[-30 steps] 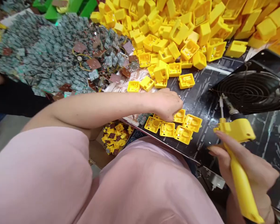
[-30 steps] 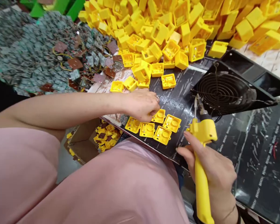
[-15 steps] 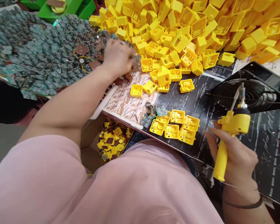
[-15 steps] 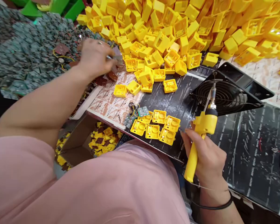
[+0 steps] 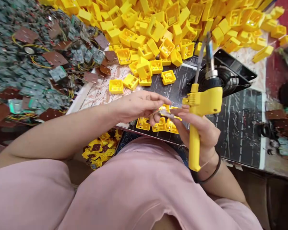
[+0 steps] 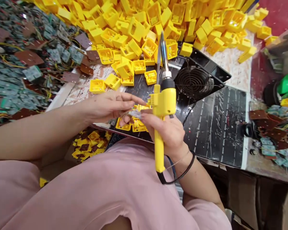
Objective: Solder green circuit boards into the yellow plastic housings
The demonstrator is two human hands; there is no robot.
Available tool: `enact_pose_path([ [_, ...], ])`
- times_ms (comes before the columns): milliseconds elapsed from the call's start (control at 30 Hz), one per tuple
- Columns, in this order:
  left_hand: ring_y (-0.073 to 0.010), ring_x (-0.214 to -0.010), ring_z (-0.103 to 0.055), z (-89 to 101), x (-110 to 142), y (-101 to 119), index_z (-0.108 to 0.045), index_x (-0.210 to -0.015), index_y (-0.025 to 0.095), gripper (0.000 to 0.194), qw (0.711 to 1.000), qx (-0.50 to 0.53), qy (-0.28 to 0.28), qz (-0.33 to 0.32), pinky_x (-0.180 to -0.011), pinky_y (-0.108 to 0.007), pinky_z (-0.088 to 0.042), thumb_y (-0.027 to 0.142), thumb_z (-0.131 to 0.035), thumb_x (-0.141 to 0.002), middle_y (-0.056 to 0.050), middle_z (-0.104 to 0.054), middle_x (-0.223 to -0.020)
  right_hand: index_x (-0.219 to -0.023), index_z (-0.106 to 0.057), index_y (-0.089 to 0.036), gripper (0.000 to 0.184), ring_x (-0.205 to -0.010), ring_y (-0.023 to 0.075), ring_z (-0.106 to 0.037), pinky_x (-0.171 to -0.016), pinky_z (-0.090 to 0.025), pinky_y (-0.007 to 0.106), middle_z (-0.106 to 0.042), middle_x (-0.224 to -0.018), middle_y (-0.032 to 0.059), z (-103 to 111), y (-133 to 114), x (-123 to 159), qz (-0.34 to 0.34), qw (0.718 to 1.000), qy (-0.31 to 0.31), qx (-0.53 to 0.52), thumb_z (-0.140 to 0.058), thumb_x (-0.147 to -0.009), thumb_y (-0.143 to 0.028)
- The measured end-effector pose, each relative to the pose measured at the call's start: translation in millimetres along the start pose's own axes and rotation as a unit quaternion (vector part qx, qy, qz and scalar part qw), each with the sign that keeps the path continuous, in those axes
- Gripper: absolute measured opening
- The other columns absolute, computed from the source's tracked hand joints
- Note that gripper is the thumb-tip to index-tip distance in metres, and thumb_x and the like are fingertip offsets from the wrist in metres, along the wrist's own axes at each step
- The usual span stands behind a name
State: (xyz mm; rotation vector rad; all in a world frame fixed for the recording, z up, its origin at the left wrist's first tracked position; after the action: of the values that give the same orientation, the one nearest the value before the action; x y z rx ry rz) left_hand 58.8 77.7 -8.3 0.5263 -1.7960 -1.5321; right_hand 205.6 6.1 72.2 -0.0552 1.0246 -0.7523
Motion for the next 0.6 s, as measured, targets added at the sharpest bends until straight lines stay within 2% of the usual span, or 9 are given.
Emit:
enact_pose_path([
  [67,-0.0209,-0.074,-0.081,-5.8,6,-2,-0.071,-0.137,0.014,0.045,1.000,-0.001,0.014,-0.020,-0.066,-0.030,-0.062,0.045,-0.052,-0.108,-0.013,-0.083,-0.090,-0.123,-0.065,-0.031,0.042,-0.085,0.0208,-0.083,-0.076,-0.071,0.033,-0.082,-0.095,-0.0038,9,4,4,-0.029,0.999,0.044,-0.010,-0.079,-0.091,-0.007],
  [133,-0.0258,-0.103,-0.082,-3.7,14,4,-0.074,-0.135,0.016,0.054,0.995,-0.051,0.063,-0.057,-0.084,-0.035,-0.067,0.058,-0.056,-0.106,-0.017,-0.083,-0.114,-0.124,-0.065,-0.032,0.044,-0.081,0.0213,-0.082,-0.074,-0.071,0.033,-0.081,-0.092,-0.0045,13,8,9,-0.051,0.997,0.052,-0.011,-0.078,-0.091,-0.007],
  [200,-0.0290,-0.133,-0.072,-5.6,22,15,-0.078,-0.131,0.018,0.060,0.982,-0.115,0.113,-0.098,-0.109,-0.040,-0.061,0.068,-0.065,-0.100,-0.017,-0.077,-0.137,-0.125,-0.065,-0.034,0.045,-0.082,0.0214,-0.082,-0.075,-0.071,0.034,-0.081,-0.094,-0.0047,15,9,14,-0.065,0.997,0.050,-0.008,-0.077,-0.091,-0.006],
  [267,-0.0288,-0.142,-0.066,-13.5,25,22,-0.081,-0.126,0.020,0.057,0.973,-0.123,0.151,-0.121,-0.121,-0.042,-0.053,0.068,-0.069,-0.097,-0.014,-0.074,-0.144,-0.126,-0.066,-0.033,0.047,-0.084,0.0207,-0.082,-0.079,-0.071,0.033,-0.082,-0.095,-0.0044,16,7,18,-0.061,0.997,0.057,-0.003,-0.078,-0.090,-0.005],
  [333,-0.0272,-0.128,-0.074,-19.6,22,19,-0.082,-0.117,0.020,0.051,0.972,-0.042,0.194,-0.127,-0.116,-0.043,-0.057,0.065,-0.071,-0.097,-0.011,-0.080,-0.131,-0.125,-0.067,-0.032,0.045,-0.087,0.0203,-0.082,-0.082,-0.070,0.032,-0.082,-0.096,-0.0034,14,1,21,-0.043,0.997,0.060,0.008,-0.079,-0.090,-0.006],
  [400,-0.0244,-0.108,-0.080,-23.4,16,7,-0.082,-0.107,0.019,0.044,0.964,0.076,0.226,-0.116,-0.103,-0.041,-0.064,0.061,-0.074,-0.096,-0.009,-0.084,-0.114,-0.121,-0.068,-0.031,0.041,-0.087,0.0203,-0.082,-0.083,-0.070,0.032,-0.082,-0.095,-0.0030,9,-4,24,-0.026,0.998,0.058,0.026,-0.079,-0.090,-0.008],
  [467,-0.0218,-0.097,-0.080,-25.8,11,-5,-0.081,-0.100,0.020,0.037,0.954,0.162,0.230,-0.100,-0.093,-0.038,-0.066,0.056,-0.079,-0.092,-0.007,-0.084,-0.106,-0.117,-0.069,-0.030,0.036,-0.086,0.0193,-0.082,-0.081,-0.070,0.031,-0.082,-0.097,-0.0024,4,-10,26,-0.008,0.998,0.048,0.043,-0.079,-0.090,-0.008],
  [533,-0.0180,-0.088,-0.078,-23.3,12,-9,-0.081,-0.096,0.021,0.032,0.954,0.183,0.222,-0.088,-0.082,-0.032,-0.065,0.052,-0.082,-0.090,-0.005,-0.083,-0.099,-0.113,-0.069,-0.028,0.034,-0.084,0.0177,-0.082,-0.081,-0.069,0.029,-0.082,-0.097,-0.0026,2,-13,27,0.003,0.999,0.031,0.037,-0.079,-0.089,-0.006],
  [600,-0.0135,-0.070,-0.071,-16.0,19,-1,-0.082,-0.093,0.021,0.030,0.968,0.116,0.204,-0.091,-0.064,-0.025,-0.058,0.051,-0.079,-0.092,-0.003,-0.078,-0.083,-0.111,-0.069,-0.028,0.033,-0.079,0.0165,-0.081,-0.078,-0.069,0.028,-0.083,-0.095,-0.0036,5,-13,29,0.007,1.000,0.014,0.018,-0.080,-0.089,-0.006],
])
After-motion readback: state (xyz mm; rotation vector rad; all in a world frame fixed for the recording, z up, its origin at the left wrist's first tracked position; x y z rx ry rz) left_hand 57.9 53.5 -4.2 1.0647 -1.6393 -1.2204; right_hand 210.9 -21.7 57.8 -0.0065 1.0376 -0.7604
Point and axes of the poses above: each hand's wrist, its own x-axis away from the middle knuckle, its own z-axis out of the back of the hand, y = z × x, the point moved 9 cm from there along -x, towards the middle knuckle
